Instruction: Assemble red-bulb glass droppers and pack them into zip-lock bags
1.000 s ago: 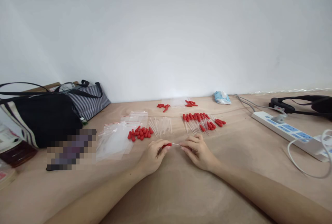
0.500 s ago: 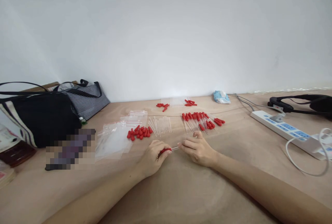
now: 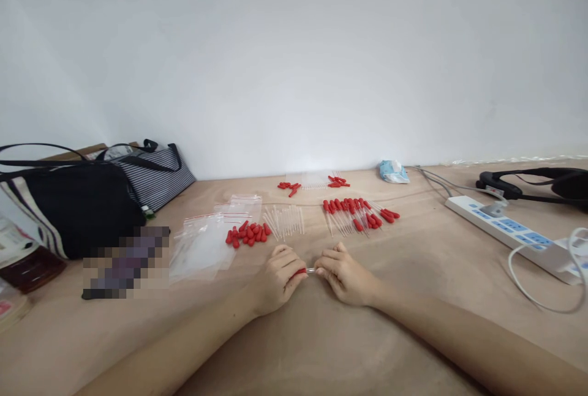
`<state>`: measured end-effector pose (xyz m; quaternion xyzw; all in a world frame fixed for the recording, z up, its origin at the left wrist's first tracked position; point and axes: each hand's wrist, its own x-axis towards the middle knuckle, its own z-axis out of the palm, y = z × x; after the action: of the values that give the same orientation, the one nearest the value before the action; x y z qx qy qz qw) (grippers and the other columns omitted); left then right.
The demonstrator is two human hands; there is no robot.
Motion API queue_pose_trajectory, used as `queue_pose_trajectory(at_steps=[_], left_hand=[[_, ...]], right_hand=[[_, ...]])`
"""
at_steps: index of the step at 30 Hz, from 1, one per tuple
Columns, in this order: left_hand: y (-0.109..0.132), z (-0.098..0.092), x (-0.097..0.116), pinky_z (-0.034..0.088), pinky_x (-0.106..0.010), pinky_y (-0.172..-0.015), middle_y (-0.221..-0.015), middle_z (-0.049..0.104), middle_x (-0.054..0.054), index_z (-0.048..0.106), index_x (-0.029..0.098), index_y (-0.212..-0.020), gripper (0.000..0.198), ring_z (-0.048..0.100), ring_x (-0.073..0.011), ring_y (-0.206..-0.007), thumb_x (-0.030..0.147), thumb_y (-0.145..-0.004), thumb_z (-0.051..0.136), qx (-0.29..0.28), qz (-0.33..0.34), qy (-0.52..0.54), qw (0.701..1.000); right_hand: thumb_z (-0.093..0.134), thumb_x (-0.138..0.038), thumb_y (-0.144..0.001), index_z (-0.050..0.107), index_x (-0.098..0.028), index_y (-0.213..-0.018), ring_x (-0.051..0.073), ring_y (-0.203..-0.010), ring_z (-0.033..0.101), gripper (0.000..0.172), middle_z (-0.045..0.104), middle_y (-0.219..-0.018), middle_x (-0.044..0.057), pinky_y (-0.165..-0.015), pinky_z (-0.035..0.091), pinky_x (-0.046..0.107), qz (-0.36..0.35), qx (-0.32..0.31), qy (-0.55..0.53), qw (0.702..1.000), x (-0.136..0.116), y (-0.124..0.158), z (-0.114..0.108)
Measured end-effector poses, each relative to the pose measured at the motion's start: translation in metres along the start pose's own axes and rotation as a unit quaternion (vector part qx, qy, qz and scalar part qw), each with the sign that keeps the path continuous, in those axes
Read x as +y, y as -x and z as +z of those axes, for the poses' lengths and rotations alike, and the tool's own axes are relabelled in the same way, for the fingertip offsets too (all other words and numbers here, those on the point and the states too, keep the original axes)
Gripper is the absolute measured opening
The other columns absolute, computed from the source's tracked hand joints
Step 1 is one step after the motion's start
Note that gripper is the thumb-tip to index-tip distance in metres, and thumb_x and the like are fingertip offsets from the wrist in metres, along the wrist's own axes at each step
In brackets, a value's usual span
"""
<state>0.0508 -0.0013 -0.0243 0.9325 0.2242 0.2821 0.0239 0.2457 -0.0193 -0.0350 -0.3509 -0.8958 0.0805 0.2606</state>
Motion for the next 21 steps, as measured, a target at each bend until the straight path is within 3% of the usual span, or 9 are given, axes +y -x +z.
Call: queue_pose_trajectory(at_steps=[4,7,9,11,13,15,18,21], left_hand=[[-0.001,-0.006,-0.005,0.033,-0.037,-0.087,-0.073,0.06,-0.001,0.056,0.018,-0.08,0.018,0.053,-0.0139,-0.07,0.02,-0.086,0.039,-0.04,-0.029,-0.01,0.999],[0.001,-0.008,-0.01,0.034,-0.037,-0.086,-0.088,0.061,-0.003,0.055,0.021,-0.093,0.014,0.053,-0.0174,-0.085,0.023,-0.085,0.044,-0.011,-0.09,0.002,0.996],[0.003,-0.009,-0.012,0.036,-0.036,-0.086,-0.103,0.056,-0.007,0.049,0.021,-0.107,0.025,0.049,-0.0203,-0.096,0.026,-0.082,0.048,0.035,-0.138,0.001,0.99],[0.006,-0.01,-0.013,0.039,-0.035,-0.084,-0.107,0.051,-0.008,0.046,0.02,-0.111,0.031,0.048,-0.0207,-0.098,0.025,-0.08,0.05,0.048,-0.171,0.007,0.984],[0.007,-0.01,-0.013,0.041,-0.033,-0.079,-0.099,0.052,-0.007,0.052,0.019,-0.1,0.02,0.051,-0.0191,-0.091,0.023,-0.08,0.049,0.014,-0.172,0.02,0.985],[0.007,-0.011,-0.012,0.043,-0.032,-0.076,-0.089,0.054,-0.006,0.055,0.018,-0.087,0.011,0.052,-0.0178,-0.083,0.021,-0.081,0.047,-0.025,-0.16,0.029,0.986],[0.005,-0.011,-0.011,0.043,-0.031,-0.073,-0.084,0.055,-0.005,0.056,0.017,-0.085,0.012,0.052,-0.017,-0.08,0.019,-0.082,0.045,-0.042,-0.15,0.041,0.987],[0.005,-0.012,-0.012,0.042,-0.031,-0.074,-0.086,0.056,-0.006,0.055,0.017,-0.087,0.012,0.052,-0.0172,-0.081,0.018,-0.082,0.045,-0.042,-0.147,0.048,0.987]], right_hand=[[0.036,-0.018,-0.086,0.057,-0.017,-0.083,0.013,-0.071,0.05,0.021,0.06,-0.075,0.003,-0.068,0.026,0.028,0.007,-0.009,0.036,0.999,-0.006,-0.003,-0.007],[0.045,-0.022,-0.082,0.06,-0.019,-0.076,0.015,-0.073,0.052,0.017,0.062,-0.072,0.003,-0.07,0.024,0.03,0.034,0.0,0.089,0.995,-0.005,-0.007,-0.017],[0.047,-0.025,-0.08,0.062,-0.02,-0.073,0.016,-0.072,0.053,0.018,0.064,-0.071,0.002,-0.07,0.025,0.031,0.104,0.018,0.1,0.989,0.005,-0.012,-0.026],[0.043,-0.028,-0.081,0.064,-0.022,-0.075,0.016,-0.071,0.056,0.023,0.066,-0.073,0.002,-0.07,0.028,0.03,0.226,0.054,0.091,0.968,0.023,-0.017,-0.035],[0.041,-0.03,-0.082,0.064,-0.021,-0.081,0.017,-0.073,0.058,0.026,0.067,-0.078,0.004,-0.068,0.03,0.029,0.35,0.098,0.094,0.927,0.044,-0.024,-0.042],[0.043,-0.03,-0.079,0.063,-0.02,-0.088,0.02,-0.08,0.058,0.024,0.067,-0.082,0.005,-0.071,0.031,0.03,0.426,0.117,0.126,0.888,0.063,-0.031,-0.044],[0.044,-0.028,-0.078,0.062,-0.019,-0.09,0.023,-0.084,0.058,0.023,0.066,-0.082,0.007,-0.078,0.029,0.036,0.473,0.102,0.167,0.859,0.08,-0.038,-0.041],[0.044,-0.027,-0.077,0.061,-0.018,-0.089,0.024,-0.083,0.058,0.023,0.066,-0.081,0.008,-0.08,0.027,0.039,0.48,0.075,0.188,0.853,0.084,-0.04,-0.037]])
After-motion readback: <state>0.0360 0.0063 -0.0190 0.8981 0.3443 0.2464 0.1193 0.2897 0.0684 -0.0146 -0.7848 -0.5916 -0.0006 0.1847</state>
